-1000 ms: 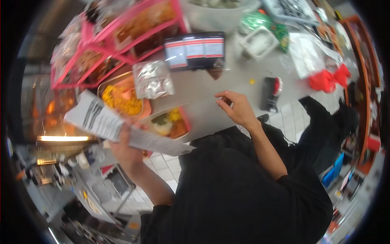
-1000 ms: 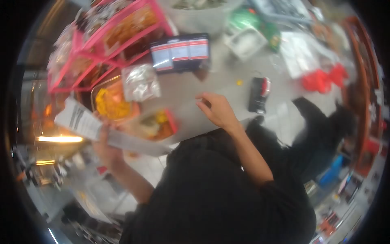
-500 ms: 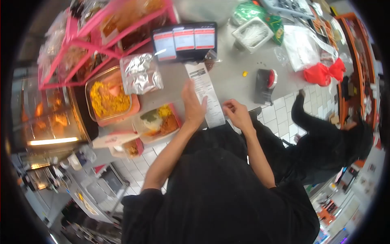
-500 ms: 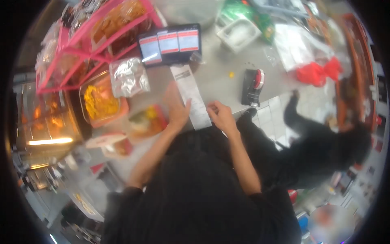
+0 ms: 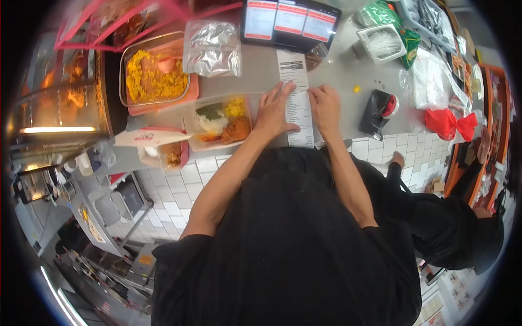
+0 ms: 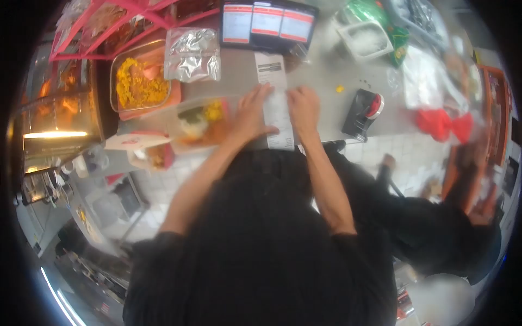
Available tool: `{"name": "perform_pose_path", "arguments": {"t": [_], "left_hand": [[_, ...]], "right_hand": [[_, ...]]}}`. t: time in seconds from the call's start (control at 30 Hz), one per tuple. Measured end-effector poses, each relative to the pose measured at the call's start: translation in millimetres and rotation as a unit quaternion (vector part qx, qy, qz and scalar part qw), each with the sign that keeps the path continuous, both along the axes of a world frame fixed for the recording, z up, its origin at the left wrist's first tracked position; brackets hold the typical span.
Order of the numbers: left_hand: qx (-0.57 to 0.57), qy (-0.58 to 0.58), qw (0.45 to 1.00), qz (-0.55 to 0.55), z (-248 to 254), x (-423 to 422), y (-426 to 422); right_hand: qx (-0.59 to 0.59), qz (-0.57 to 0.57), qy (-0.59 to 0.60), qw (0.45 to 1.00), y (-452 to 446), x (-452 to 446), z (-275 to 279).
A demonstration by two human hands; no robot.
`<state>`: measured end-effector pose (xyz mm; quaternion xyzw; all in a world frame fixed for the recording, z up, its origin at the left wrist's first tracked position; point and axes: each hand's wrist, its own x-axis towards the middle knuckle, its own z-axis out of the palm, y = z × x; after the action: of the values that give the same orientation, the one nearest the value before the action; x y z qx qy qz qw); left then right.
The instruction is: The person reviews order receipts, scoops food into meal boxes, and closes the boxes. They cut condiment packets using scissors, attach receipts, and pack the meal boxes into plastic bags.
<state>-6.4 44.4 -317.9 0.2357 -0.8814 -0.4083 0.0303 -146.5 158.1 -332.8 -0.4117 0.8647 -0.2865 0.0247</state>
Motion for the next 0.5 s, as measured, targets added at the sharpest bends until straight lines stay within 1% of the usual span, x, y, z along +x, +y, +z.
{"name": "perform_pose_path", "arguments": {"t": [0.03, 0.07, 0.1, 0.13, 0.17, 0.2, 0.23, 0.27, 0.33, 0.37, 0.43, 0.47, 0.5], "left_hand": [[0.003, -0.004, 1.0, 0.007, 0.2, 2.7, 0.1], [-0.008, -0.001, 1.0, -0.001, 0.3, 2.4, -1.2], [-0.021, 0.006, 1.0, -0.008, 1.6, -1.1, -4.9], [-0.019, 0.009, 1.0, -0.005, 2.6, -2.9, -6.6], [-0.025, -0.014, 1.0, -0.004, 4.2, -3.0, -4.5], [-0.032, -0.037, 0.999, 0.002, 4.0, -2.9, -3.7], [-0.028, -0.041, 0.999, 0.008, -1.3, -0.3, -2.5], [-0.041, -0.024, 0.999, -0.002, -4.9, -0.4, -4.0], [-0.056, 0.0, 0.998, -0.018, -11.0, -3.1, -8.8], [-0.056, 0.0, 0.998, -0.025, -8.7, -1.9, -9.7], [-0.05, -0.006, 0.999, -0.02, -6.3, 0.6, -6.9], [-0.048, -0.013, 0.998, -0.026, -6.8, 0.6, -7.4], [-0.049, -0.016, 0.998, -0.036, -6.9, -0.8, -9.1]], "right_hand": [[0.003, 0.007, -0.004, 1.0, 2.6, 7.8, 0.6], [0.054, 0.11, -0.014, 0.992, 8.4, 15.2, 2.3], [0.104, 0.211, -0.019, 0.972, 11.6, 15.7, 1.9], [0.063, 0.129, -0.03, 0.989, 19.1, 14.8, -8.7], [0.069, 0.134, -0.029, 0.988, 22.0, 11.5, -3.9], [0.042, 0.113, -0.026, 0.992, 21.2, 6.1, -0.3], [0.014, 0.088, -0.027, 0.996, 21.4, 7.2, 2.6], [0.014, 0.085, -0.03, 0.996, 26.3, 12.7, 0.8], [0.075, 0.229, -0.113, 0.964, 34.6, 18.4, -1.6], [0.079, 0.228, -0.111, 0.964, 34.2, 15.5, 2.4], [0.055, 0.065, -0.023, 0.996, 33.5, 12.3, 7.7], [0.058, 0.063, -0.029, 0.996, 37.1, 18.6, 5.9], [0.068, 0.089, -0.055, 0.992, 39.3, 23.0, 4.8]]}}
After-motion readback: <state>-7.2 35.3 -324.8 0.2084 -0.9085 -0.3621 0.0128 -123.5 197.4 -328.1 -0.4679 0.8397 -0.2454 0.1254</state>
